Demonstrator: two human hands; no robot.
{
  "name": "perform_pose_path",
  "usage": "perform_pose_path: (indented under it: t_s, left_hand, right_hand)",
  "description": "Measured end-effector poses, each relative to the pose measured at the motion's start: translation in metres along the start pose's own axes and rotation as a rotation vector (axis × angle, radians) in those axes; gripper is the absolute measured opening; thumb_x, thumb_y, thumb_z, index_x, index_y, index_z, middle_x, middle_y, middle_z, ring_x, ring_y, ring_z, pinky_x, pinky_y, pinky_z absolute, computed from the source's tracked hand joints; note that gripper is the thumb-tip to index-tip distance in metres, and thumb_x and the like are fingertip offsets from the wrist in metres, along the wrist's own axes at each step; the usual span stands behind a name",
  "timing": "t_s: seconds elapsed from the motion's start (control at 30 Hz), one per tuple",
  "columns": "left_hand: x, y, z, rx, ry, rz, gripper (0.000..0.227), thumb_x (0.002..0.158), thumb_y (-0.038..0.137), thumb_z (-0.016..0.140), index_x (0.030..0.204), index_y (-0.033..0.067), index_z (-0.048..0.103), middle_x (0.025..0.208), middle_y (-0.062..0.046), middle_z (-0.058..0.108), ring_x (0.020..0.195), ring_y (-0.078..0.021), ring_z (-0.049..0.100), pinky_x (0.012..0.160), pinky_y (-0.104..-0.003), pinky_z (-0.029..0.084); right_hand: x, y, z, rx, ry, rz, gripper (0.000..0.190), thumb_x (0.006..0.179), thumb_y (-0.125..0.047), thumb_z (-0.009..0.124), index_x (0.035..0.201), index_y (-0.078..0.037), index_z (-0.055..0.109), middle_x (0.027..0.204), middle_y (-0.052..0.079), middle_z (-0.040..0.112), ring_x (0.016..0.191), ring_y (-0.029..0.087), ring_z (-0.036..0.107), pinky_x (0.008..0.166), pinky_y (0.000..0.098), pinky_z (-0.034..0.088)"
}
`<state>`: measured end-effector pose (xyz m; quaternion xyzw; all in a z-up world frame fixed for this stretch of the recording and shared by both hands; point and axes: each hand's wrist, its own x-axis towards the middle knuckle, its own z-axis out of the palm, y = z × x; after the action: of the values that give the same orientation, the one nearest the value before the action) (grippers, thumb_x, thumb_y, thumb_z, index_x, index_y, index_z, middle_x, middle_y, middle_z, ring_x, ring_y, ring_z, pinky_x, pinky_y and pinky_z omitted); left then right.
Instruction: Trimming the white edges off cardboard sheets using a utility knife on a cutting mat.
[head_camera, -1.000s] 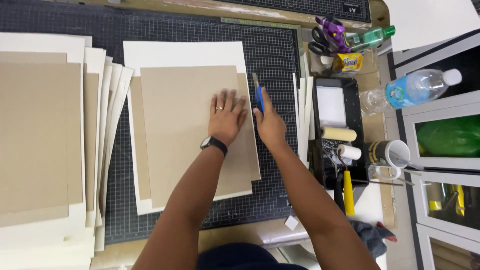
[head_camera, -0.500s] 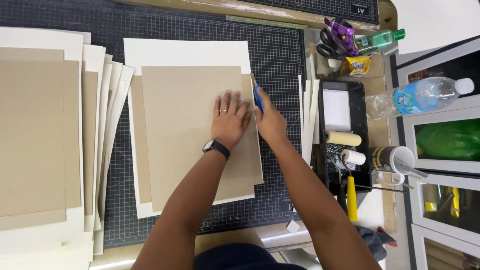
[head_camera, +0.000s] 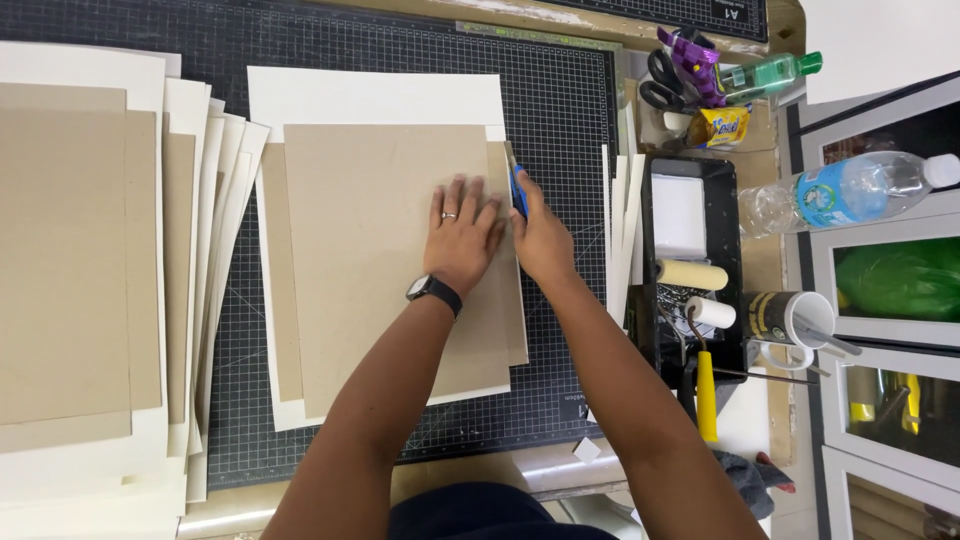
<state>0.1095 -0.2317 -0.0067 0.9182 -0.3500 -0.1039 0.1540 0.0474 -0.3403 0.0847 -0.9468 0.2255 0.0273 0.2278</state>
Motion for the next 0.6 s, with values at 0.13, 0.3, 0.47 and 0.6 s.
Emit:
perform_pose_path:
  t_s: [0.13,0.3,0.47,0.6]
  left_hand:
    - [0.000,-0.001,0.000,0.000,0.004,0.006,0.048,0.111,0.052,0.029,0.153,0.0314,0.037,0.168,-0.004,0.026,0.157,-0.0318,0.010,0.129,-0.054,0.002]
    - [0.000,-0.001,0.000,-0.003,0.011,0.007,0.047,0.111,0.052,0.028,0.153,0.0313,0.038,0.167,-0.004,0.026,0.157,-0.0317,0.010,0.129,-0.054,0.002]
    - [-0.002,0.001,-0.004,-0.005,0.002,0.012,0.048,0.111,0.052,0.028,0.153,0.0317,0.038,0.167,-0.004,0.026,0.157,-0.0316,0.010,0.129,-0.054,0.002]
    - [-0.001,0.000,-0.005,-0.003,-0.008,0.008,0.046,0.111,0.051,0.029,0.153,0.0319,0.037,0.167,-0.004,0.025,0.157,-0.0314,0.009,0.129,-0.054,0.002]
  right_hand:
    - [0.001,0.000,0.000,-0.004,-0.006,-0.002,0.053,0.110,-0.025,0.045,0.160,-0.023,0.026,0.140,0.024,0.062,0.110,0.041,0.071,0.085,0.0512,0.061]
    - [0.001,-0.001,-0.002,0.030,0.000,-0.019,0.051,0.111,-0.024,0.045,0.159,-0.022,0.027,0.139,0.025,0.062,0.110,0.042,0.071,0.085,0.0521,0.061]
    - [0.001,-0.001,-0.004,0.030,-0.011,-0.021,0.052,0.110,-0.023,0.045,0.159,-0.021,0.026,0.139,0.026,0.062,0.111,0.042,0.070,0.086,0.0523,0.061]
    - [0.012,0.019,0.011,-0.004,-0.035,-0.041,0.051,0.110,-0.023,0.045,0.158,-0.021,0.026,0.135,0.027,0.064,0.110,0.042,0.071,0.085,0.0517,0.061]
